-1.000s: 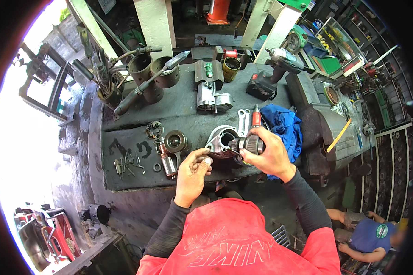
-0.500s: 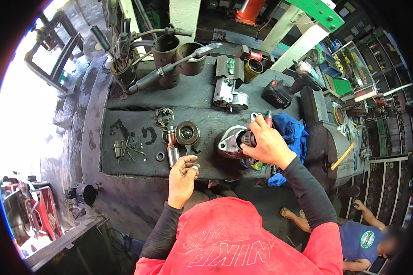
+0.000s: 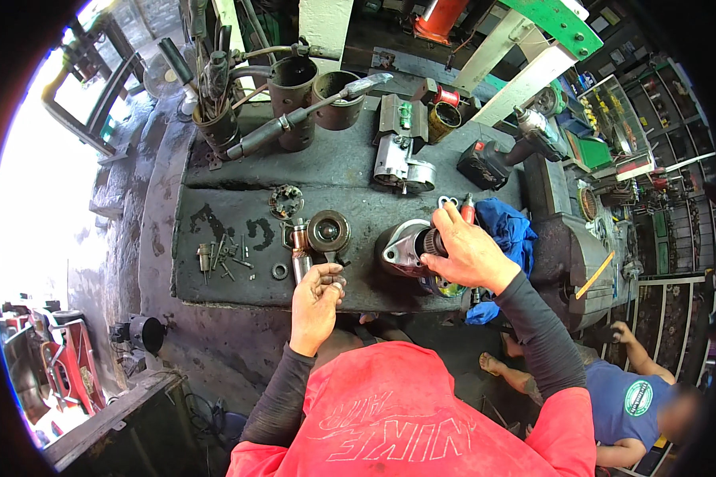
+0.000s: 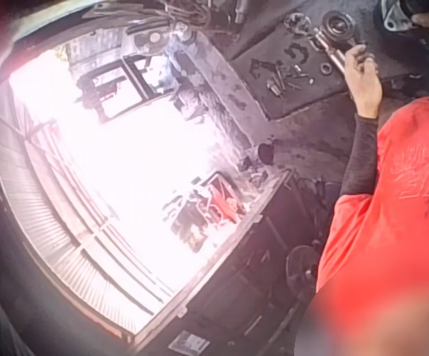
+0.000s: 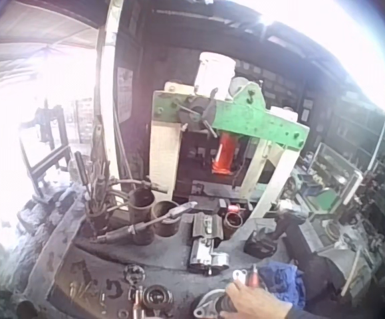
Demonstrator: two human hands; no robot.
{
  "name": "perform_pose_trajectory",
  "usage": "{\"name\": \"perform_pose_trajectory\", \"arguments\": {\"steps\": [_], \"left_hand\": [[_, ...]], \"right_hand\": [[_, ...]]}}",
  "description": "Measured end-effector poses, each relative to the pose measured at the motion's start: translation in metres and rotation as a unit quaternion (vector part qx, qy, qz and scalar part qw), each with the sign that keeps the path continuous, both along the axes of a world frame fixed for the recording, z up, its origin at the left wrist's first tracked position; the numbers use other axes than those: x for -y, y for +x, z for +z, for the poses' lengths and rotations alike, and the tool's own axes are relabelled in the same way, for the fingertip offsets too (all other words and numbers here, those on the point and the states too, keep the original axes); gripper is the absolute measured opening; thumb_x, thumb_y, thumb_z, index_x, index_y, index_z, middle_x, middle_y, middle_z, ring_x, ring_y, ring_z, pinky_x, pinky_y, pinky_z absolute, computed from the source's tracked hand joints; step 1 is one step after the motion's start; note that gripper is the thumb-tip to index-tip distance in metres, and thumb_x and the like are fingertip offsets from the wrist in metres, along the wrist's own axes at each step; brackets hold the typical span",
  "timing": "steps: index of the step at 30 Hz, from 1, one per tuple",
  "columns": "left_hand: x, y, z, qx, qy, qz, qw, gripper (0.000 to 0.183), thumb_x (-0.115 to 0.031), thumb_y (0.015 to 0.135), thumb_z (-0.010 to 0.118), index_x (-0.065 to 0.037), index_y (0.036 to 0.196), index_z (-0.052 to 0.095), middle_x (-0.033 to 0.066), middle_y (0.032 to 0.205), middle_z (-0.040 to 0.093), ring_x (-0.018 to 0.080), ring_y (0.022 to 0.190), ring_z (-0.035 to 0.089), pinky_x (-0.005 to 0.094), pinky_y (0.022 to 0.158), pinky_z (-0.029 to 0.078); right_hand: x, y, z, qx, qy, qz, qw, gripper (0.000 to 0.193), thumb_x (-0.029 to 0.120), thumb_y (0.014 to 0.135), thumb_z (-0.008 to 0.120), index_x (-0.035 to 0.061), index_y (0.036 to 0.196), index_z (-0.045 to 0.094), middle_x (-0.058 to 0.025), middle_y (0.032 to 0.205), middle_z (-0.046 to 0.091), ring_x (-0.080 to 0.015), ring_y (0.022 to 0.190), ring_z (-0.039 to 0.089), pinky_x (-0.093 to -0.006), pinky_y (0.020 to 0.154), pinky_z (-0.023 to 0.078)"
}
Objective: The person assembles mechanical components on a workbench, applying grease to a cylindrical part and inserting it into a housing. They handle bolts and small parts, then attach a larger metal casing to the assembly. The person wipes the assembled unit with a cloth.
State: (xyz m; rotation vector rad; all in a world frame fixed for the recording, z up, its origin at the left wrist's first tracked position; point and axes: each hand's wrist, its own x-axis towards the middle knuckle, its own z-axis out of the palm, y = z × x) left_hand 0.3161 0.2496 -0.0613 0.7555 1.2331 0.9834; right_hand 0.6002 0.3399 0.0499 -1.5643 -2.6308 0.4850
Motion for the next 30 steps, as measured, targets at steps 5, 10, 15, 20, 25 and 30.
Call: {"name": "perform_pose_trajectory", "arguments": {"steps": [5,10,15,20,25,30], "left_hand": [[0.0,-0.002,-0.003,0.005,-0.005,-0.001,1.0,0.031,0.004,0.102,0.057,-0.002,0.132,0.064,0.0044,0.106,0.069,0.0073,0.086,0.062,0.0236,0.077,0.053],[0.0,-0.002,-0.005,0.016,0.001,-0.002,1.0,0.031,0.004,0.102,0.056,-0.001,0.131,0.064,0.0064,0.108,0.07,0.0084,0.087,0.064,0.0239,0.078,0.054],[0.0,-0.003,-0.007,0.027,0.003,0.0,1.0,0.032,0.005,0.102,0.055,-0.003,0.131,0.064,0.0041,0.106,0.068,0.0074,0.087,0.062,0.0234,0.077,0.053],[0.002,-0.004,-0.009,0.048,0.005,0.004,0.999,0.034,0.007,0.1,0.053,-0.003,0.131,0.063,0.0045,0.108,0.068,0.0075,0.087,0.062,0.0233,0.078,0.052],[0.002,-0.006,-0.011,0.053,-0.003,0.011,0.999,0.038,0.009,0.096,0.052,-0.002,0.13,0.062,0.0056,0.108,0.068,0.0076,0.086,0.061,0.0235,0.078,0.052],[0.004,-0.013,-0.012,0.049,-0.016,0.016,0.999,0.039,0.01,0.095,0.051,-0.002,0.13,0.062,0.0064,0.107,0.069,0.0077,0.086,0.061,0.0239,0.078,0.053]], "right_hand": [[-0.003,0.0,0.005,-0.008,-0.015,0.023,1.0,0.051,0.026,0.089,0.08,-0.0036,0.115,0.047,-0.0253,0.118,0.056,-0.0506,0.1,0.066,-0.0551,0.084,0.054],[-0.003,-0.005,0.01,0.005,-0.041,0.017,0.999,0.051,0.026,0.09,0.079,-0.0042,0.115,0.047,-0.0258,0.118,0.056,-0.0508,0.1,0.066,-0.0552,0.083,0.054],[0.0,-0.015,0.01,0.028,-0.057,0.002,0.998,0.049,0.026,0.092,0.078,-0.0043,0.115,0.047,-0.0261,0.119,0.055,-0.0512,0.098,0.067,-0.0573,0.082,0.055],[0.001,-0.022,0.011,0.05,-0.07,-0.009,0.996,0.049,0.025,0.092,0.077,-0.0039,0.116,0.046,-0.0266,0.12,0.055,-0.0522,0.098,0.068,-0.0581,0.083,0.056],[0.004,-0.028,0.012,0.059,-0.059,-0.026,0.996,0.048,0.024,0.093,0.076,-0.004,0.117,0.046,-0.0275,0.121,0.055,-0.0531,0.096,0.068,-0.0578,0.083,0.057],[0.007,-0.033,0.012,0.076,-0.028,-0.025,0.996,0.047,0.024,0.093,0.075,-0.0038,0.118,0.047,-0.0282,0.122,0.055,-0.0526,0.097,0.069,-0.058,0.083,0.057]]}}
